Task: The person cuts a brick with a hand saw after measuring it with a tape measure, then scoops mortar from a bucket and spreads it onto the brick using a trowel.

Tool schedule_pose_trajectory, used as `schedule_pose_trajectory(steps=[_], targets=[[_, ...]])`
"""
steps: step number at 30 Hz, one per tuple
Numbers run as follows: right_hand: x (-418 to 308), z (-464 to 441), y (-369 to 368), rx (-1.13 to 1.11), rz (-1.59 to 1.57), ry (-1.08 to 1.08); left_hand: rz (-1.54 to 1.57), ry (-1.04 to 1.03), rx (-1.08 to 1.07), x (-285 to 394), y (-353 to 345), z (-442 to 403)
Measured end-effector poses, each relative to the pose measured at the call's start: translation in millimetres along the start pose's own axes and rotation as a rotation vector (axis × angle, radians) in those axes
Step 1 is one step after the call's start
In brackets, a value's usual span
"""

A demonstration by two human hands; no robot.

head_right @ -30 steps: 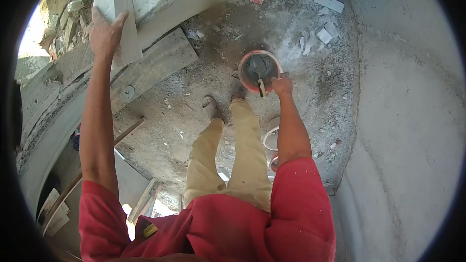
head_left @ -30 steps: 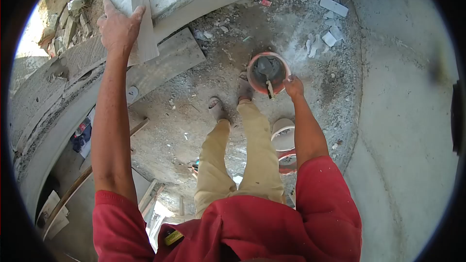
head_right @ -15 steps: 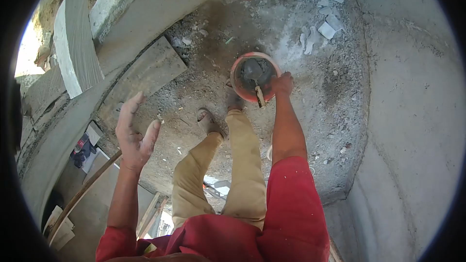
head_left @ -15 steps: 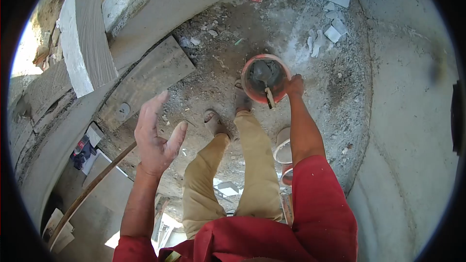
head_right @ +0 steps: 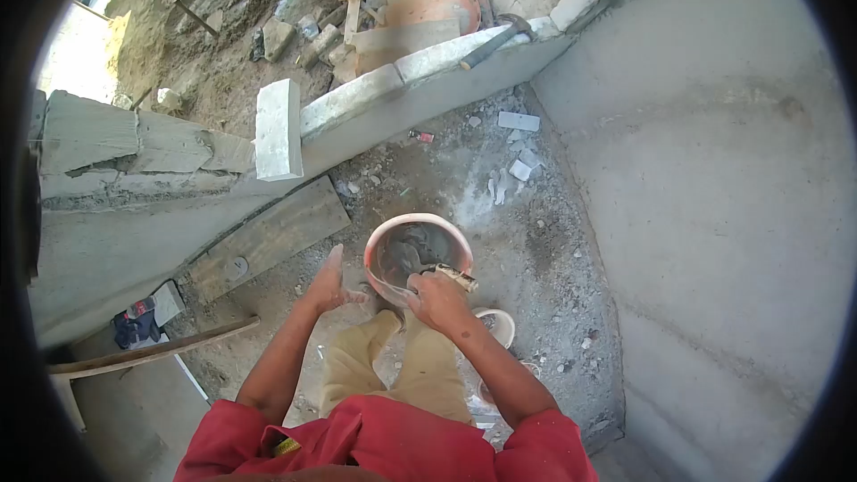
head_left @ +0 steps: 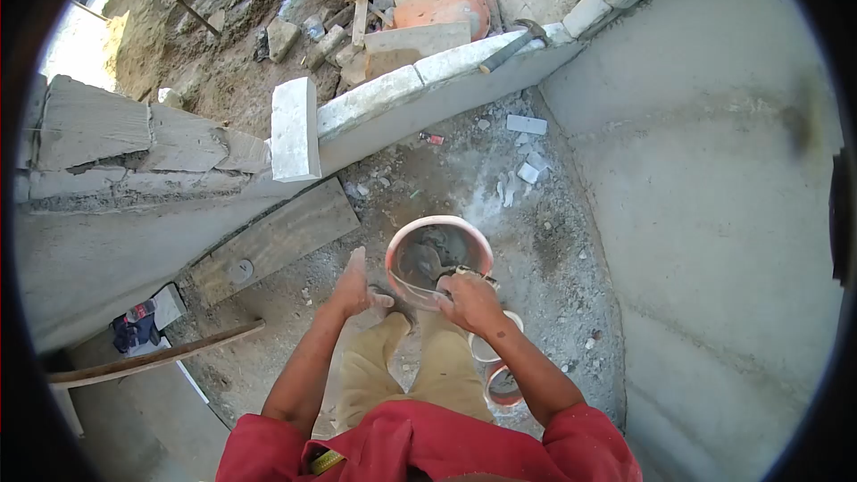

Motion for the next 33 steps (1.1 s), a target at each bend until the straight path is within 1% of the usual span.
schedule_pose_trajectory(steps=[1,2,4,5,7,8,10,11,12,13,14,16,17,18,19,20,21,23,24,26,27,29,30,31,33], targets=[[-24.5,14.7,28.0,0.023,0.028,0.100,0.054,-0.007,-0.008,15.8,7.3,17.0],[-43.6,30.6,53.2,0.069,0.052,0.099,0.044,-0.056,0.008,41.6,18.1,41.5],[-86.1,52.6,100.1,0.188,0.043,0.219,0.343,-0.125,0.014,87.4,41.6,85.5],[-103.1,60.2,121.0,0.236,0.067,0.226,0.330,-0.175,0.029,94.8,45.7,101.3],[-136.8,70.5,150.8,0.269,0.034,0.261,0.567,-0.234,0.321,85.8,64.8,136.4],[-147.9,71.4,155.8,0.297,0.042,0.268,0.557,-0.263,0.329,93.1,65.7,153.5],[-159.5,65.5,164.2,0.534,-0.095,0.389,0.452,-0.129,0.570,96.6,76.6,191.1],[-161.5,62.6,160.9,0.563,-0.091,0.399,0.451,-0.140,0.640,100.4,78.0,211.4],[-156.3,59.4,161.1,0.700,0.072,0.287,0.453,-0.162,0.714,101.5,77.8,225.5],[-146.9,55.1,161.6,0.837,0.232,0.170,0.484,-0.183,0.784,81.4,74.8,228.8],[-128.3,34.5,137.5,0.593,0.341,0.052,0.519,-0.202,0.856,57.7,69.2,231.8],[-107.8,14.8,99.7,0.127,0.172,0.010,0.690,-0.123,0.950,29.7,54.0,248.7],[-96.0,-9.1,62.6,0.130,0.089,0.225,0.784,-0.092,0.974,11.7,41.3,253.2],[-102.7,-6.5,55.5,0.142,0.114,0.319,0.891,-0.055,1.018,-7.4,26.7,261.3],[-107.5,-10.3,40.8,0.124,0.183,0.368,0.889,-0.007,1.084,-18.2,13.2,264.1],[-117.4,-8.1,32.1,0.103,0.175,0.478,0.892,0.068,1.151,-30.5,-7.4,275.7],[-127.2,-5.7,23.3,0.073,0.162,0.584,0.942,0.070,1.259,-38.9,-26.0,288.4],[-141.7,-2.2,-0.4,0.230,0.228,0.687,1.072,0.218,1.101,-45.8,-70.9,289.7],[-154.1,2.5,-1.9,0.218,0.241,0.752,1.100,0.217,1.163,-30.1,-83.7,305.3],[-153.5,14.1,-20.0,-0.117,0.558,0.567,0.980,0.494,1.218,9.0,-108.3,345.5],[-153.2,11.1,-26.6,-0.119,0.564,0.597,0.964,0.559,1.234,13.1,-113.1,350.3],[-146.2,7.5,-66.4,-0.407,0.595,0.707,1.046,0.526,1.271,17.5,-111.4,347.3],[-151.5,6.7,-76.7,-0.372,0.594,0.808,1.124,0.470,1.288,14.7,-109.4,342.2],[-159.1,6.9,-80.0,-0.369,0.613,0.826,1.218,0.405,1.297,10.0,-110.4,336.4],[-180.2,24.6,-85.4,-0.337,0.714,1.086,1.415,0.271,1.299,2.0,-107.2,327.0]])
Point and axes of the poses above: each hand's wrist, its own z-axis away from the middle knuckle, its own y-axis out of the back of the hand, x = y × z, the point moved 6 cm from there along -z, towards the middle knuckle, and after that the axes turned 15 degrees about z, right-handed, at the moved point
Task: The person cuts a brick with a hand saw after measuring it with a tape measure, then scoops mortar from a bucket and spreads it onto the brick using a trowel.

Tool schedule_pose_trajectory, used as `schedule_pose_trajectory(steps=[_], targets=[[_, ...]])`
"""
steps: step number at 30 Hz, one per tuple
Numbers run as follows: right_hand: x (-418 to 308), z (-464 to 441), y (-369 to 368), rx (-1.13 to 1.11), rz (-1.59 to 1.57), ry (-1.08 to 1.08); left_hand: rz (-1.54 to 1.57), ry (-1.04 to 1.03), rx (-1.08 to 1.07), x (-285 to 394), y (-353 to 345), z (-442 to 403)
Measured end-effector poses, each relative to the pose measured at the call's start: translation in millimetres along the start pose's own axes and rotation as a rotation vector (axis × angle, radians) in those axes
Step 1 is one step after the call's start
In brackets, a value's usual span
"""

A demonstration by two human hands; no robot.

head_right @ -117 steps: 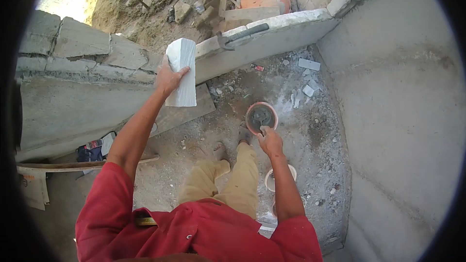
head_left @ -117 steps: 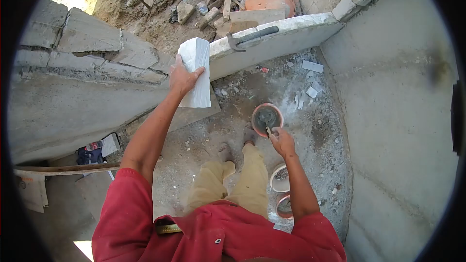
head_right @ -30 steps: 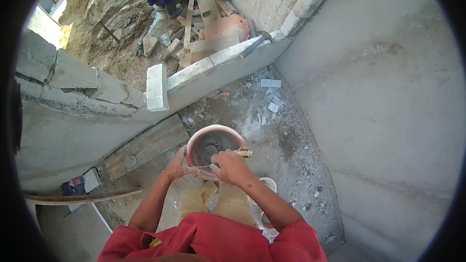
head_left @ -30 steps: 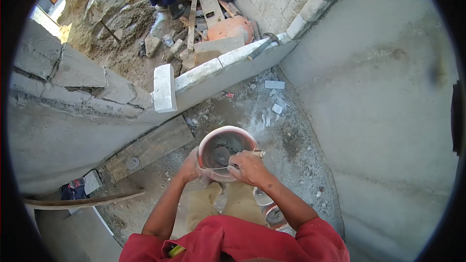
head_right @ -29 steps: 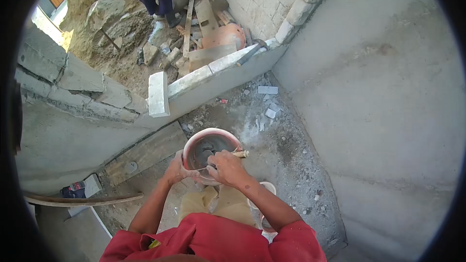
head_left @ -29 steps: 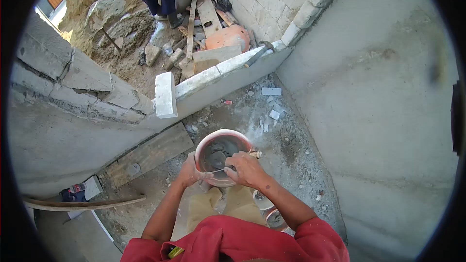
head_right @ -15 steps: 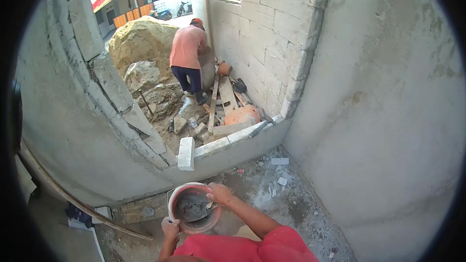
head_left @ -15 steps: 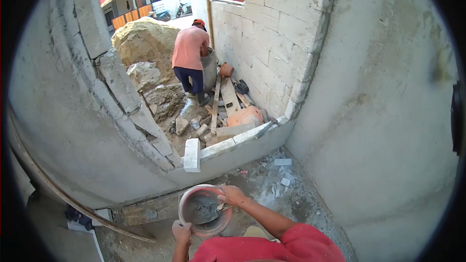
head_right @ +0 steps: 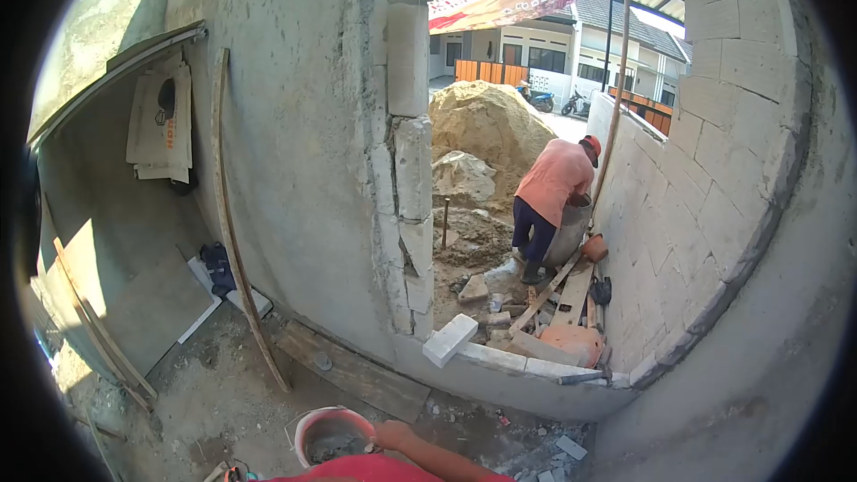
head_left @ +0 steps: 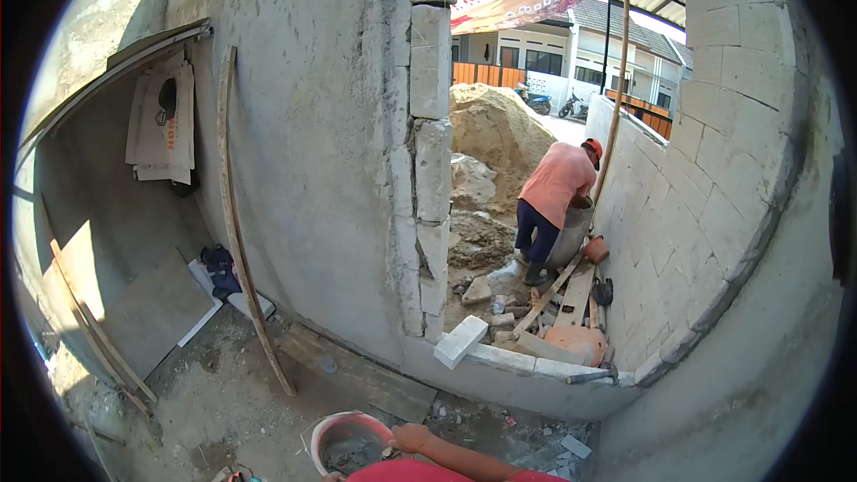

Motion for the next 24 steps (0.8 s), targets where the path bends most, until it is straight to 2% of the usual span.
schedule_pose_trajectory(steps=[2,4,6,9,10,11,12,13,14,15,17,21,23,24], targets=[[-43.1,29.9,61.3,0.042,0.137,0.177,0.210,0.063,-0.046,-13.2,-0.2,-5.1],[-59.8,3.5,39.7,0.049,0.225,0.257,0.441,0.135,-0.094,-27.3,2.3,-8.7],[-79.9,9.9,51.3,0.114,0.324,0.338,0.682,0.204,-0.145,-50.1,13.8,-8.3],[-72.4,20.4,89.7,0.116,0.275,0.231,0.889,0.243,-0.160,-75.1,39.3,-1.2],[-62.9,31.0,113.0,0.188,0.221,0.174,0.745,0.188,-0.044,-76.7,51.1,-9.5],[-51.7,46.1,139.0,0.201,0.200,0.185,0.702,0.156,-0.038,-42.6,36.2,13.3],[-38.6,64.0,166.4,0.150,0.119,0.125,0.796,0.134,-0.099,-12.3,16.8,36.1],[-28.8,82.0,197.3,0.193,0.036,0.130,0.683,0.091,-0.070,-48.7,42.7,-1.9],[-20.4,95.8,223.6,0.131,0.029,0.110,0.727,0.108,-0.167,-35.5,30.4,1.4],[-7.3,99.9,232.4,0.101,0.050,0.066,0.694,0.039,-0.156,-21.8,25.6,7.4],[7.5,105.3,244.0,0.178,0.143,-0.021,0.729,-0.048,-0.222,22.4,2.9,31.9],[10.9,112.2,272.7,0.179,0.064,-0.130,0.671,-0.119,-0.307,61.8,-18.0,42.5],[16.9,112.6,288.6,0.356,0.150,-0.158,0.592,-0.157,-0.296,76.6,-25.6,47.9],[20.9,110.1,291.7,0.357,0.146,-0.173,0.583,-0.150,-0.309,84.0,-29.4,50.7]])
Point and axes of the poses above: each hand's wrist, its own z-axis away from the middle knuckle, its own y-axis out of the back of the hand, x = y × z, the point moved 6 cm from there along -z, towards the middle knuckle, and after that the axes turned 15 degrees about z, right-handed, at the moved point
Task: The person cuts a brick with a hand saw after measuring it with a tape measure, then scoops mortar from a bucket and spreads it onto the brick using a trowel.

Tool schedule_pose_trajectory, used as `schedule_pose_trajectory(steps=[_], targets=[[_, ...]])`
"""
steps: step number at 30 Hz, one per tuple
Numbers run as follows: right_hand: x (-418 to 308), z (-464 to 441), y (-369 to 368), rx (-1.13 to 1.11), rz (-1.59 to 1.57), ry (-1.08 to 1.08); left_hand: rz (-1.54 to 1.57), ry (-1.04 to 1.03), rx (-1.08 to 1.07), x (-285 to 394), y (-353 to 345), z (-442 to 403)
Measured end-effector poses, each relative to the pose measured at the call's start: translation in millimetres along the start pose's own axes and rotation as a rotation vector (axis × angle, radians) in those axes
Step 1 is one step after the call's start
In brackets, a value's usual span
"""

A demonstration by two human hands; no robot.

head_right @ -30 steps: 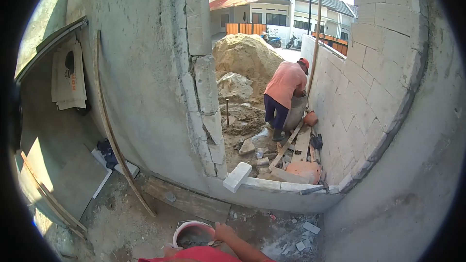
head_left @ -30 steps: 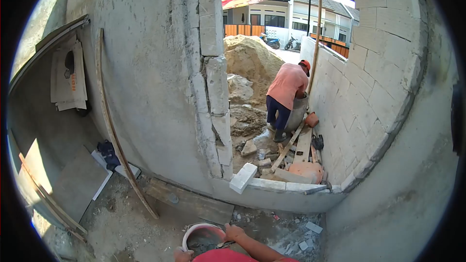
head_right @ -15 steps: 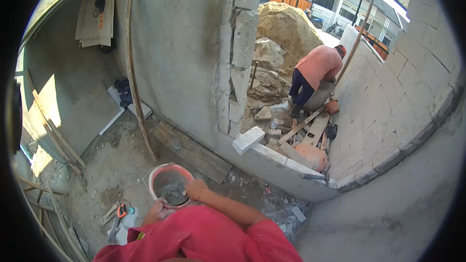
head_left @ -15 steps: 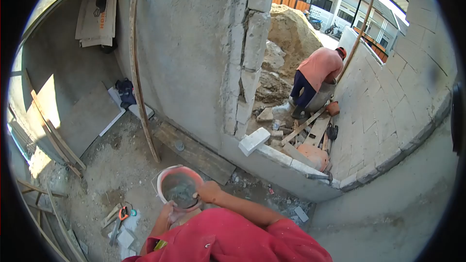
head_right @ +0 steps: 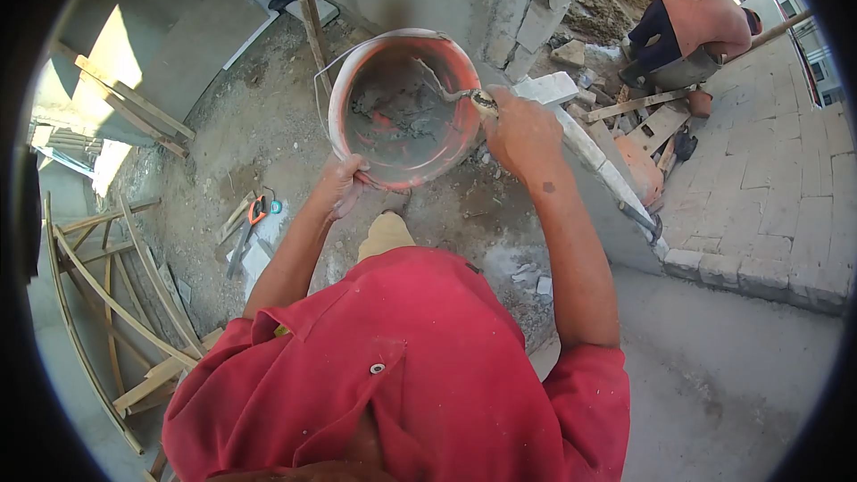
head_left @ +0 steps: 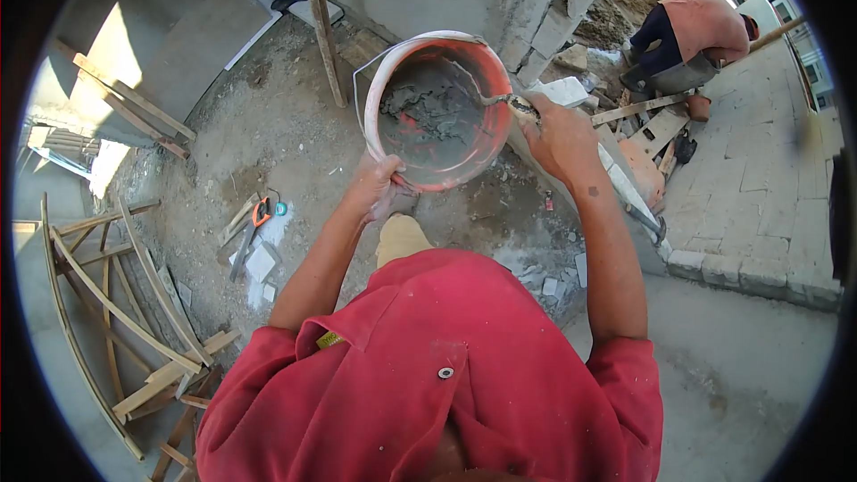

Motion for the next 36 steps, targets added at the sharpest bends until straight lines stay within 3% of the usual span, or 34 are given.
schedule_pose_trajectory(steps=[4,7,11,14,16,17,19,21,22,25,26,28,29,31,34,36], targets=[[2.1,-0.9,5.3,-0.021,-0.155,-0.075,0.042,0.033,-0.062,1.3,-17.4,-4.0],[-12.2,3.7,-6.3,-0.187,0.022,0.041,0.075,0.045,-0.075,3.1,-27.6,-6.3],[1.1,4.7,-4.1,-0.068,0.077,0.123,0.060,0.071,-0.008,-3.9,-20.9,-6.0],[19.2,-1.9,-19.0,-0.232,0.012,0.082,-0.037,-0.009,-0.014,-7.0,-5.5,-16.8],[25.1,7.2,-21.3,-0.474,-0.663,-0.140,-0.120,-0.038,0.004,-3.6,-7.7,-11.6],[30.5,4.1,-24.2,-0.472,-0.663,-0.139,-0.206,-0.068,0.022,2.8,-13.0,-7.5],[28.5,0.5,-41.7,-0.751,-1.066,-0.053,-0.308,-0.049,0.038,7.9,-17.7,-2.6],[19.3,-5.2,-21.8,-0.768,-1.095,-0.082,-0.413,-0.019,0.053,1.4,-15.6,-1.5],[12.1,-6.1,-15.3,-0.783,-1.114,-0.110,-0.519,-0.140,0.037,-3.0,-17.0,-5.0],[-51.8,11.1,-8.7,-0.778,-0.815,0.187,-0.541,-0.302,-0.012,4.7,-43.2,-1.7],[-64.2,17.4,-13.2,-0.771,-0.815,0.180,-0.526,-0.363,-0.029,9.3,-42.2,-5.8],[-85.5,24.7,-25.6,-0.539,0.041,0.540,-0.499,-0.483,-0.066,20.4,-44.5,-10.8],[-85.4,25.8,-26.8,-0.542,0.038,0.546,-0.479,-0.422,-0.010,22.5,-39.2,-6.9],[-78.1,12.4,1.5,0.009,0.381,0.459,-0.456,-0.362,0.045,24.4,-30.7,-2.0],[-77.0,1.3,27.6,0.078,0.436,0.398,-0.318,-0.170,0.064,12.1,-18.2,-2.2],[-72.4,-5.7,53.9,0.185,0.444,0.409,-0.310,-0.254,0.074,16.2,-27.3,5.7]])
Point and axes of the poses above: each hand's wrist, its own z-axis away from the middle knuckle, its own y-axis out of the back of the hand, x = y × z, the point moved 6 cm from there along -z, towards the middle knuckle, and after that the axes turned 15 degrees about z, right-handed, at the moved point
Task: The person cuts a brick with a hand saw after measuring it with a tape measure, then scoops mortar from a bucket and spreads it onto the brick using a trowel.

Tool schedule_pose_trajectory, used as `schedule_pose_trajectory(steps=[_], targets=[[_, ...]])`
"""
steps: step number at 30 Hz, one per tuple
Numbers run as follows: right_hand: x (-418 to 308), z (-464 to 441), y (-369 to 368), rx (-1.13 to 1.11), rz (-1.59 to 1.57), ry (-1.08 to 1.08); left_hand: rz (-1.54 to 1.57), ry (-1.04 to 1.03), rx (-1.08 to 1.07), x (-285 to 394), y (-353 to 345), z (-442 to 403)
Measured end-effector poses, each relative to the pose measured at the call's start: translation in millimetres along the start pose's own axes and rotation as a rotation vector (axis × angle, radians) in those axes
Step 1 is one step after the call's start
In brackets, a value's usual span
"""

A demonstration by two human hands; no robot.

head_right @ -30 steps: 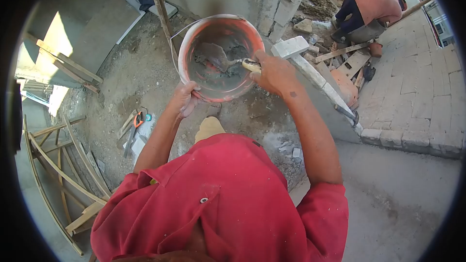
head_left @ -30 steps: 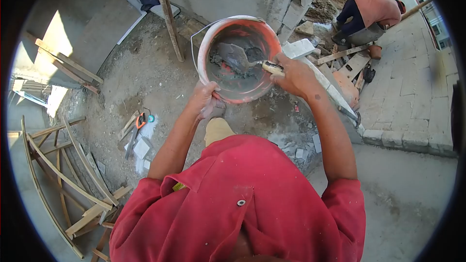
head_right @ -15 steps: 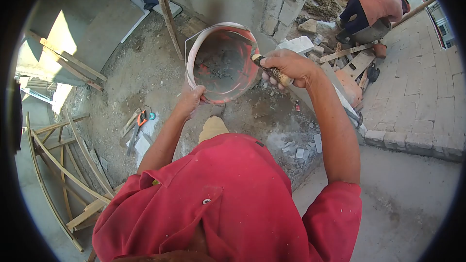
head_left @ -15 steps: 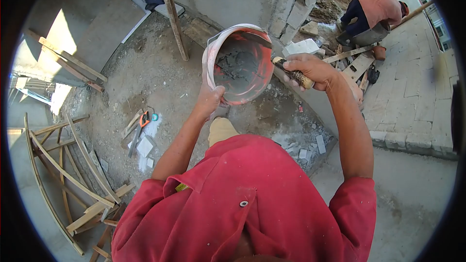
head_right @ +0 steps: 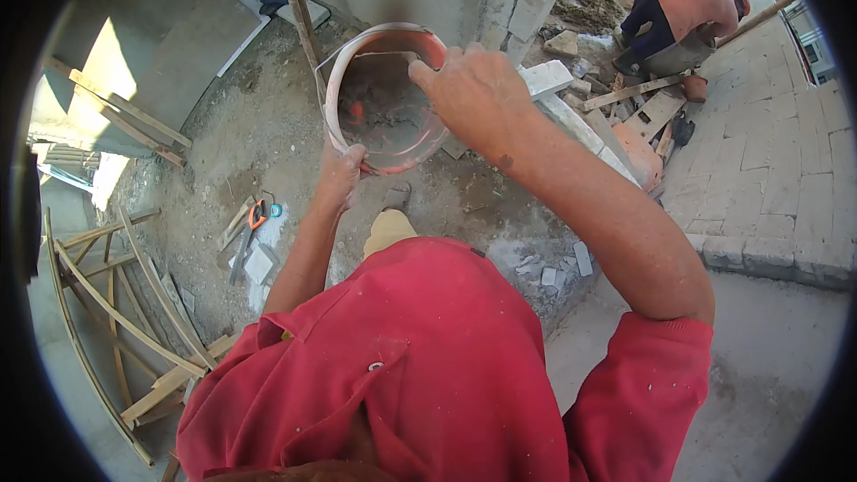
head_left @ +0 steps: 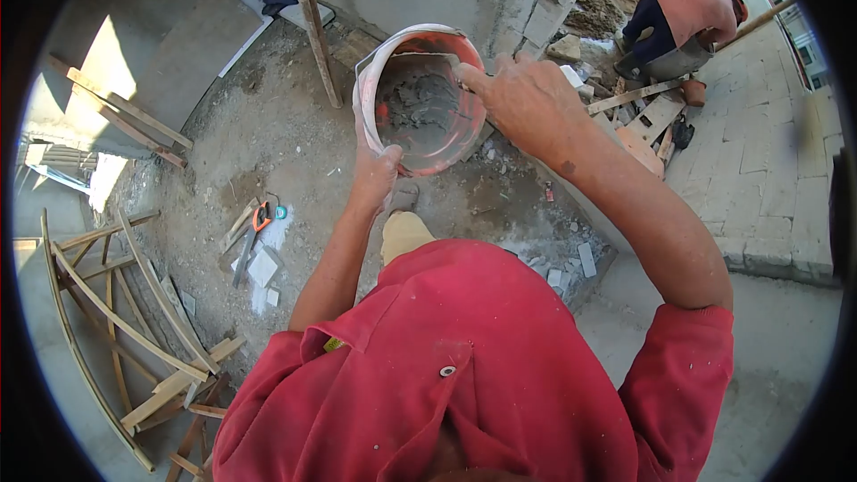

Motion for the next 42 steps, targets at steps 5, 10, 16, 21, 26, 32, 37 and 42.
schedule_pose_trajectory(steps=[5,10,16,21,26,32,37,42], targets=[[-19.4,23.0,-71.7,-0.180,-0.223,-0.117,0.084,-0.119,0.035,10.5,-4.8,1.9],[-16.2,-5.2,-46.9,-0.120,-0.245,-0.144,0.083,-0.109,0.050,-1.9,12.5,-6.7],[-21.1,6.7,-53.4,-0.059,-0.195,-0.116,0.053,-0.034,-0.027,1.7,20.2,-8.5],[-56.9,-8.4,-41.0,-0.077,-0.170,-0.110,-0.012,0.056,-0.028,5.3,4.2,-3.4],[-34.8,-4.1,-17.5,0.045,-0.229,-0.041,-0.013,0.004,-0.022,16.4,8.8,-5.3],[-81.7,-8.1,-42.9,-0.054,-0.289,0.089,-0.067,0.003,-0.004,11.9,31.1,-26.3],[-69.9,-34.4,-43.0,0.082,-0.244,-0.127,-0.069,-0.065,-0.015,1.3,13.8,-7.3],[-72.4,-31.3,-51.2,-0.014,-0.174,0.101,-0.052,-0.056,0.044,22.4,12.4,-0.1]])
Point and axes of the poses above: each hand's wrist, its own z-axis away from the middle knuckle, its own y-axis out of the back of the hand, x = y × z, the point moved 6 cm from there along -z, towards the middle knuckle, and after that the axes turned 15 degrees about z, right-handed, at the moved point
